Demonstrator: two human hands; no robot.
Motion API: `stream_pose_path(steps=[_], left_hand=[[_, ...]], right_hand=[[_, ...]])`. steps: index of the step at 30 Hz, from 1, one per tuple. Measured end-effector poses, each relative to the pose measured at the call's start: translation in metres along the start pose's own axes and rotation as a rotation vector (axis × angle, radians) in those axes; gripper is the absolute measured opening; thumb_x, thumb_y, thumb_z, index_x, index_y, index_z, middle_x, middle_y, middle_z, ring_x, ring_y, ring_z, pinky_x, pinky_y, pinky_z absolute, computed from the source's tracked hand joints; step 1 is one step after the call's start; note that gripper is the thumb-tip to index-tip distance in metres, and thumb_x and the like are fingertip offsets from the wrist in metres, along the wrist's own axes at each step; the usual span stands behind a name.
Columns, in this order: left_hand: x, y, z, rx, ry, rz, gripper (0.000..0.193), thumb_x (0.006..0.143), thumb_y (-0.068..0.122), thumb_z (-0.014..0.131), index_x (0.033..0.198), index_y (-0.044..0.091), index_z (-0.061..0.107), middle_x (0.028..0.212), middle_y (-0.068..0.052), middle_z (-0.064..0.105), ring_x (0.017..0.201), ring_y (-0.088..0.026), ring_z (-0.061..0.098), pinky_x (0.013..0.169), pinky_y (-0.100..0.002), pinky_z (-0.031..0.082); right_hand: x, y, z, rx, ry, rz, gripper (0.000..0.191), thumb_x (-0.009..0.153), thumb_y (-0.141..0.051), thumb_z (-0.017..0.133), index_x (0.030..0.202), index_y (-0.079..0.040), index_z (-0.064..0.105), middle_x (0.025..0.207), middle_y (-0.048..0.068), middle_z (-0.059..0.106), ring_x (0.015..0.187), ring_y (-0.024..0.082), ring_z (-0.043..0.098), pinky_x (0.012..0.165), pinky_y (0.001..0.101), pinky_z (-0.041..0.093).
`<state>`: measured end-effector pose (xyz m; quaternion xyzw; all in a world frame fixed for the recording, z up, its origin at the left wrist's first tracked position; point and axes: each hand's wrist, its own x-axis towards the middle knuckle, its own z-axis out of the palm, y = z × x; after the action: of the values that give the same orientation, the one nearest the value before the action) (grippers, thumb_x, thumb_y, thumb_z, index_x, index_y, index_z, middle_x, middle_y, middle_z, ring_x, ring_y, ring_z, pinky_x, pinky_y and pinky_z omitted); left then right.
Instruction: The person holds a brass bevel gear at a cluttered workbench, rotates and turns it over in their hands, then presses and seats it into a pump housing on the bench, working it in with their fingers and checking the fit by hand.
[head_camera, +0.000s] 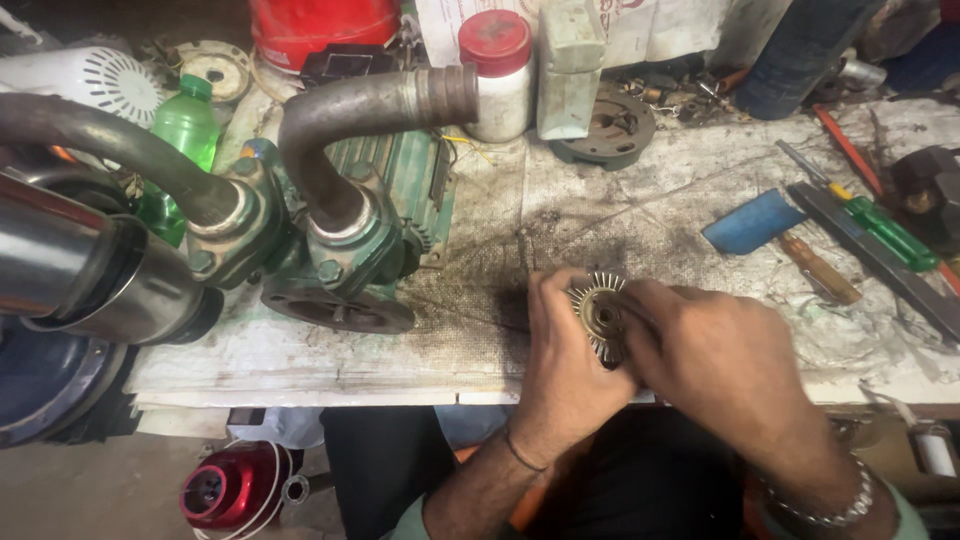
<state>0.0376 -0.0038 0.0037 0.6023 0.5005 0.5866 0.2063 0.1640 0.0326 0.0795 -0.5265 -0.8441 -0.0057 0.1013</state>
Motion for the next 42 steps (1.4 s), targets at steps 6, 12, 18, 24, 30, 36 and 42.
stream_pose_path(steps=[6, 12, 18, 24, 30, 36, 42], left_hand=[[0.001, 0.0, 0.0, -0.011, -0.002, -0.009, 0.073, 0.074, 0.01, 0.082, 0.13, -0.003, 0.038, 0.124, -0.024, 0.045, 0.119, -0.041, 0.051, 0.105, -0.049, 0.044], [0.0, 0.001, 0.0, 0.006, 0.001, 0.023, 0.069, 0.077, 0.006, 0.079, 0.132, -0.002, 0.038, 0.126, -0.022, 0.046, 0.121, -0.039, 0.052, 0.108, -0.049, 0.045], [0.0, 0.001, -0.001, 0.004, -0.014, 0.006, 0.07, 0.076, 0.006, 0.078, 0.133, -0.003, 0.038, 0.125, -0.022, 0.046, 0.121, -0.038, 0.052, 0.108, -0.049, 0.045], [0.0, 0.001, -0.003, 0.015, -0.024, 0.023, 0.079, 0.075, 0.013, 0.085, 0.134, -0.004, 0.036, 0.125, -0.024, 0.043, 0.121, -0.039, 0.051, 0.106, -0.05, 0.045], [-0.001, 0.001, -0.001, 0.015, -0.014, -0.013, 0.078, 0.076, 0.013, 0.084, 0.135, -0.003, 0.036, 0.125, -0.023, 0.045, 0.121, -0.038, 0.053, 0.107, -0.049, 0.046], [-0.002, -0.001, -0.001, -0.008, -0.008, -0.013, 0.081, 0.076, 0.015, 0.086, 0.137, -0.002, 0.035, 0.13, -0.023, 0.045, 0.125, -0.038, 0.053, 0.109, -0.048, 0.047], [-0.003, -0.001, -0.003, -0.001, -0.009, -0.035, 0.086, 0.074, 0.015, 0.088, 0.139, -0.001, 0.033, 0.132, -0.023, 0.045, 0.127, -0.038, 0.053, 0.111, -0.047, 0.046]], right_hand=[[0.003, -0.003, -0.006, 0.078, 0.079, -0.033, 0.021, 0.082, -0.031, 0.071, 0.097, -0.016, 0.075, 0.072, 0.013, 0.073, 0.06, 0.036, 0.07, 0.053, 0.0482, 0.055], [0.002, -0.003, -0.009, 0.055, 0.028, -0.034, 0.026, 0.081, -0.031, 0.073, 0.102, -0.017, 0.075, 0.071, 0.012, 0.073, 0.06, 0.035, 0.07, 0.053, 0.0482, 0.055], [0.003, 0.002, -0.005, 0.019, 0.023, -0.081, 0.025, 0.082, -0.031, 0.073, 0.102, -0.017, 0.075, 0.074, 0.011, 0.074, 0.06, 0.034, 0.07, 0.052, 0.0474, 0.054], [0.009, 0.004, -0.006, 0.134, 0.1, -0.178, 0.022, 0.081, -0.027, 0.072, 0.099, -0.015, 0.077, 0.076, 0.011, 0.074, 0.06, 0.033, 0.07, 0.051, 0.045, 0.054], [0.007, 0.014, -0.004, 0.106, 0.063, -0.181, 0.027, 0.08, -0.028, 0.075, 0.104, -0.017, 0.078, 0.075, 0.011, 0.075, 0.062, 0.033, 0.07, 0.054, 0.045, 0.054], [0.009, 0.023, 0.0, 0.154, -0.019, -0.157, 0.028, 0.085, -0.032, 0.075, 0.107, -0.016, 0.076, 0.078, 0.008, 0.078, 0.059, 0.024, 0.073, 0.055, 0.0394, 0.057], [-0.005, 0.047, -0.024, 0.191, 0.06, -0.026, 0.036, 0.089, -0.021, 0.074, 0.12, -0.005, 0.067, 0.088, 0.011, 0.078, 0.071, 0.019, 0.077, 0.063, 0.0332, 0.06]])
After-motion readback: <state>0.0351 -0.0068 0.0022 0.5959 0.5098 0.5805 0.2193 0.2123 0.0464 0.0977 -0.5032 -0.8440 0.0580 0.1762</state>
